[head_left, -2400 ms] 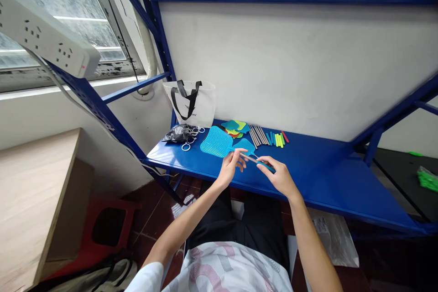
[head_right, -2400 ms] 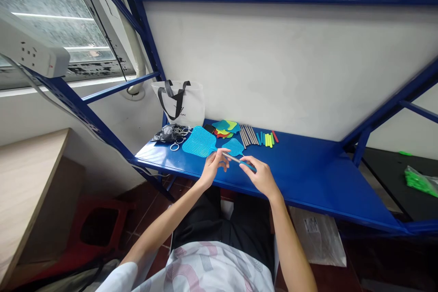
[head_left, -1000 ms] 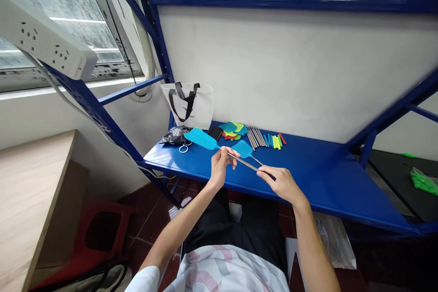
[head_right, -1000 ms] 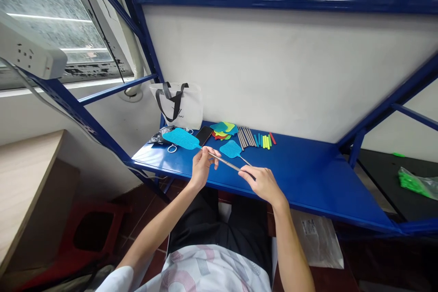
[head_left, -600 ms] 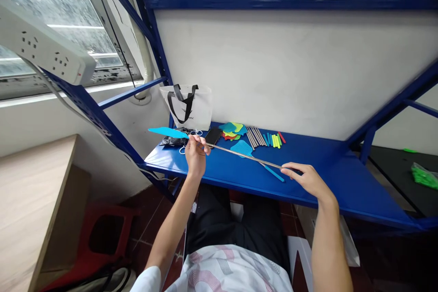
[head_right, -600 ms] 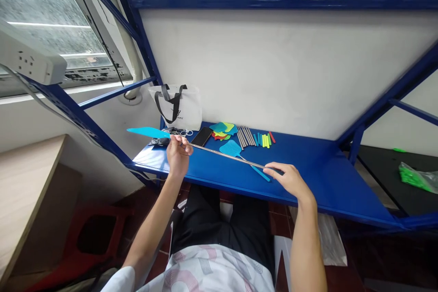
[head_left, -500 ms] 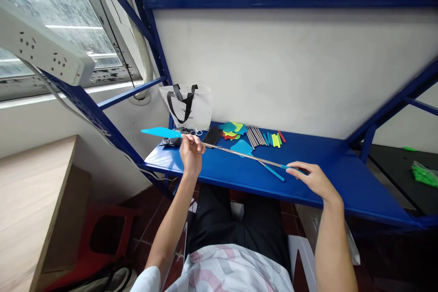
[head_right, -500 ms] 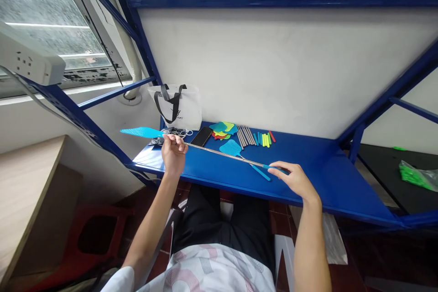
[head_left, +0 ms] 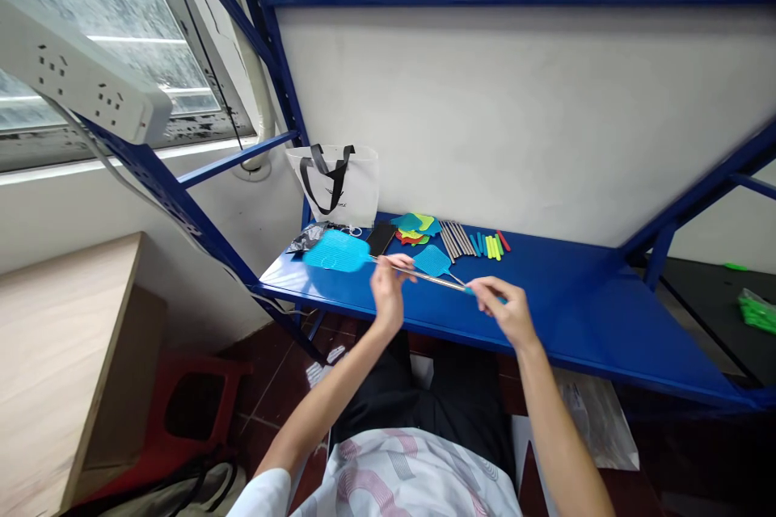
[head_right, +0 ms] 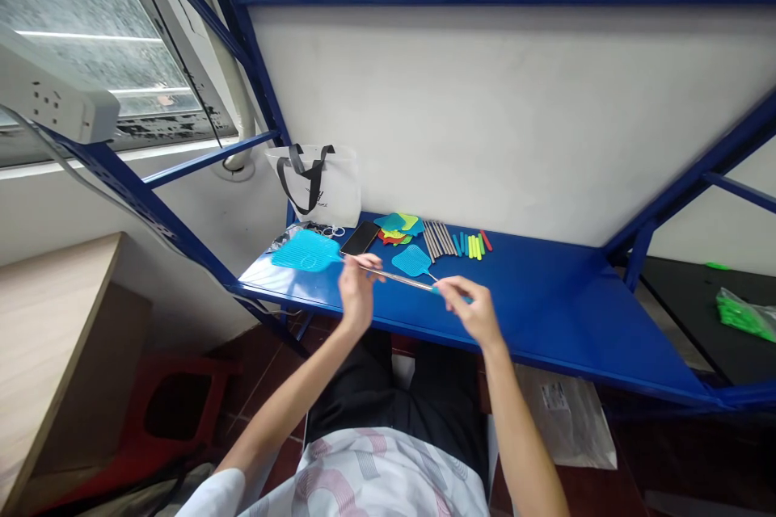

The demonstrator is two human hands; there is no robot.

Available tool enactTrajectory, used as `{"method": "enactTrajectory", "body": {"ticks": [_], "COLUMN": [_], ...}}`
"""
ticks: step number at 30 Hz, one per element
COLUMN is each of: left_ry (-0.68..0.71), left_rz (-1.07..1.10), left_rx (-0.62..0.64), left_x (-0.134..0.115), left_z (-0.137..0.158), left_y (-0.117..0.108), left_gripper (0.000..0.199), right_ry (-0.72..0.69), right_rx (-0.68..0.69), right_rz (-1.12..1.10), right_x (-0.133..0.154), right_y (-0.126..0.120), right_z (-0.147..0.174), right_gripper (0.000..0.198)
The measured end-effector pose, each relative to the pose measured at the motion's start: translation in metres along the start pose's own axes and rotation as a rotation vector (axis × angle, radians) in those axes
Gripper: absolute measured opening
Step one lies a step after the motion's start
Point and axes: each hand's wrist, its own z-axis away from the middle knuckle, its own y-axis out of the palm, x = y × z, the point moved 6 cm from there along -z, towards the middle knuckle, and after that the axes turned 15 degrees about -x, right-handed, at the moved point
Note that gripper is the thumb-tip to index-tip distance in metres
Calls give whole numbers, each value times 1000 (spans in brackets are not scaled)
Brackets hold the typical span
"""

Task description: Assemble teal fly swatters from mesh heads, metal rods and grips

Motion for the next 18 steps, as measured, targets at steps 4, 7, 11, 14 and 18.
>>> {"method": "enactTrajectory", "body": {"ticks": [4, 7, 11, 14, 18], "left_ry": [-154, -169, -173, -174, -130], "left_rz": [-79, -112, -147, -200, -211], "left_rx": [77, 139, 177, 238, 282], "left_x": [36, 39, 37, 38, 32], "left_z": [34, 33, 33, 39, 39], "left_y": [7, 7, 8, 12, 16], "left_gripper": [58, 57, 58, 61, 62], "right_ry": [9, -5, -120, -248, -337], "right_rx": [39, 118, 227, 233, 225], "right_rz": [6, 57, 213, 347, 487], "right_x": [7, 9, 13, 16, 17], "right_y": [34, 33, 27, 30, 33], "right_z": [11, 12, 13, 17, 19], "right_gripper": [42, 39, 32, 30, 35]}}
